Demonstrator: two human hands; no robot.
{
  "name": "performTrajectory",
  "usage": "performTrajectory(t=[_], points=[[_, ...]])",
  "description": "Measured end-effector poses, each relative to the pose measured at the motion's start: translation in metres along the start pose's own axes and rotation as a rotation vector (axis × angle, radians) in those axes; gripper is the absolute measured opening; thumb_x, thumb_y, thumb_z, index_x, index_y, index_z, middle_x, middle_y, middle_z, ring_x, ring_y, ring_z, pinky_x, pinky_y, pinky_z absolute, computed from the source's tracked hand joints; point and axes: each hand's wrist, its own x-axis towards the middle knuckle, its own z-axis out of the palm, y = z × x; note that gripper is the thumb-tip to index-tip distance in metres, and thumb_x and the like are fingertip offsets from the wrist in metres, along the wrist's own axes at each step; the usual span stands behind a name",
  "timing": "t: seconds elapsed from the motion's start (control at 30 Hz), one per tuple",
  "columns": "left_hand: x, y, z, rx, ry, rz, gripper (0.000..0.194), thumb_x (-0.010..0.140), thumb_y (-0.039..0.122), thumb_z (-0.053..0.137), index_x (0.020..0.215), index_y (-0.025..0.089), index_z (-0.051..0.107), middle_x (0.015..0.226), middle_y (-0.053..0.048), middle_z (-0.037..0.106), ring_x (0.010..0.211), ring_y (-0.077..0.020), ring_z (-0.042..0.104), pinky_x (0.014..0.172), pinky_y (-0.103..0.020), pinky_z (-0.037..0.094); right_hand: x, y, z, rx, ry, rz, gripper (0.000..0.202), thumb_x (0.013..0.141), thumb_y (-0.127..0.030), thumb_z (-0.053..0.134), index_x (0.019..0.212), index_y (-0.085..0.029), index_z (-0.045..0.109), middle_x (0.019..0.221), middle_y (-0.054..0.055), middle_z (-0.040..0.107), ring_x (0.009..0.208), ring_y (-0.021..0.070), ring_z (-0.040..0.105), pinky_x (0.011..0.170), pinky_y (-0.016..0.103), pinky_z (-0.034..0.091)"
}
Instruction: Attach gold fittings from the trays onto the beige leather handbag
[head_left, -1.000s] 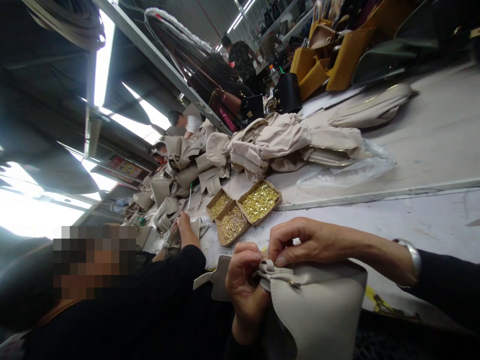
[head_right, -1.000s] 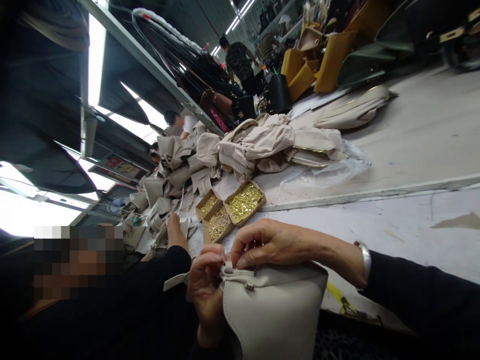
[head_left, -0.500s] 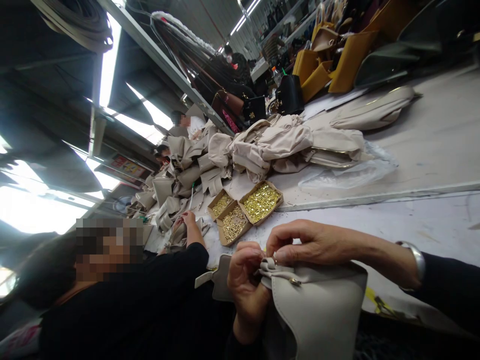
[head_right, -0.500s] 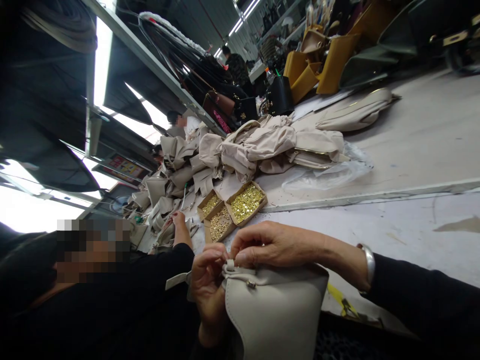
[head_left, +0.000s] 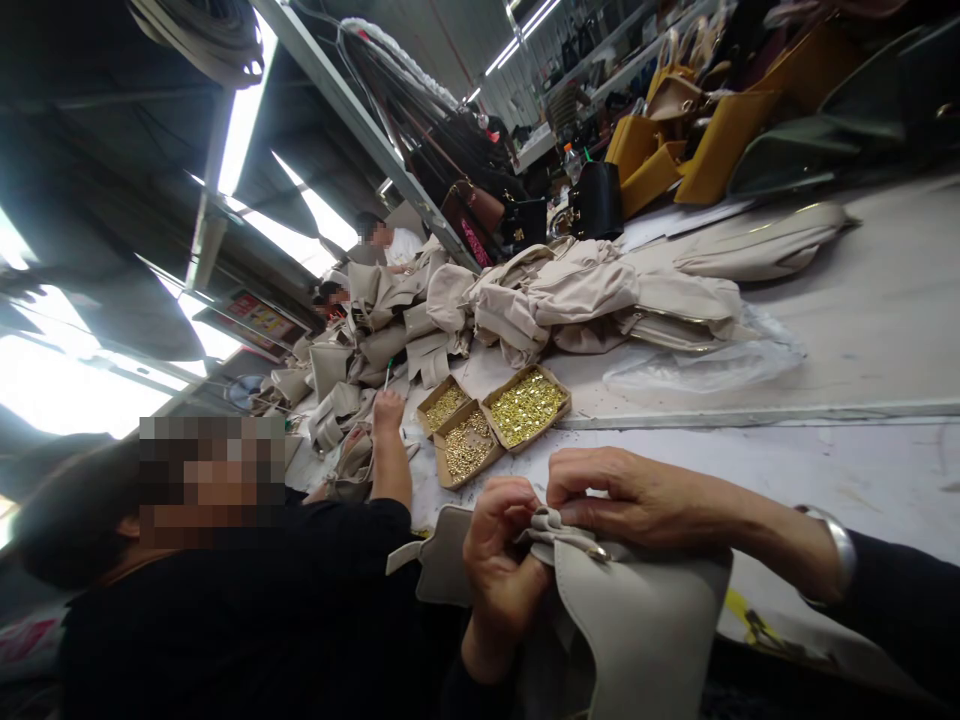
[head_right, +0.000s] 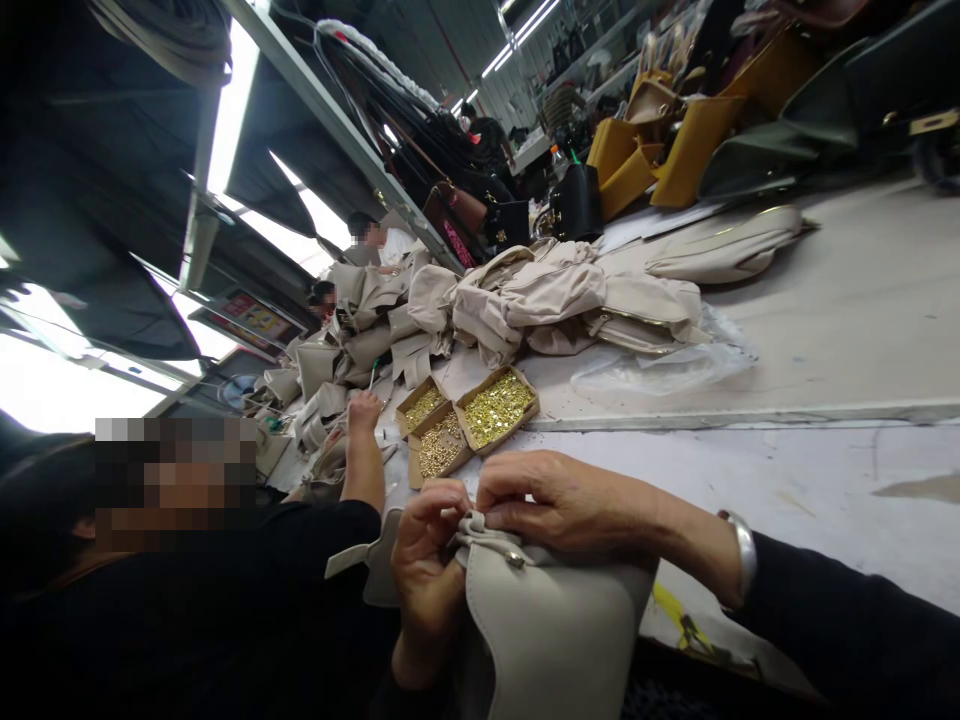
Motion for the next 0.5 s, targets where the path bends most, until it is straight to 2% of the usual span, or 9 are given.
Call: performTrajectory(t=[0.23,0.37,0.5], points=[[0.000,0.002,0.001,-0.023,-0.041,0.013,0.036,0.083,0.010,0.070,0.115,0.026,0.065,0.099,-0.003,0.056,0.085,-0.0132,0.059,0.072,-0.019,0.051,0.001,-0.002,0.008,-0.055,-0.078,0.060,0.014,0.099,-0.019,0.049,0.089,-0.019,0.060,0.088,0.000,0.056,0.081,0.0153,0.051,0.075,0.027,0.041],[0.003,-0.001,0.001,-0.022,-0.036,-0.015,0.034,0.084,0.011,0.070,0.115,0.026,0.065,0.101,-0.003,0.056,0.081,-0.0117,0.059,0.070,-0.019,0.051,0.002,0.008,0.007,0.093,-0.069,0.171,0.028,0.101,-0.030,0.051,0.076,-0.018,0.054,0.074,-0.003,0.049,0.068,0.0122,0.044,0.062,0.024,0.036],[0.004,-0.004,0.000,-0.025,-0.007,-0.045,0.035,0.084,0.014,0.072,0.116,0.026,0.066,0.104,-0.003,0.057,0.081,-0.0119,0.063,0.070,-0.020,0.053,0.002,0.020,0.002,0.314,-0.035,0.196,0.023,0.097,-0.038,0.063,0.090,-0.017,0.065,0.080,-0.003,0.058,0.073,0.0118,0.050,0.067,0.022,0.040]])
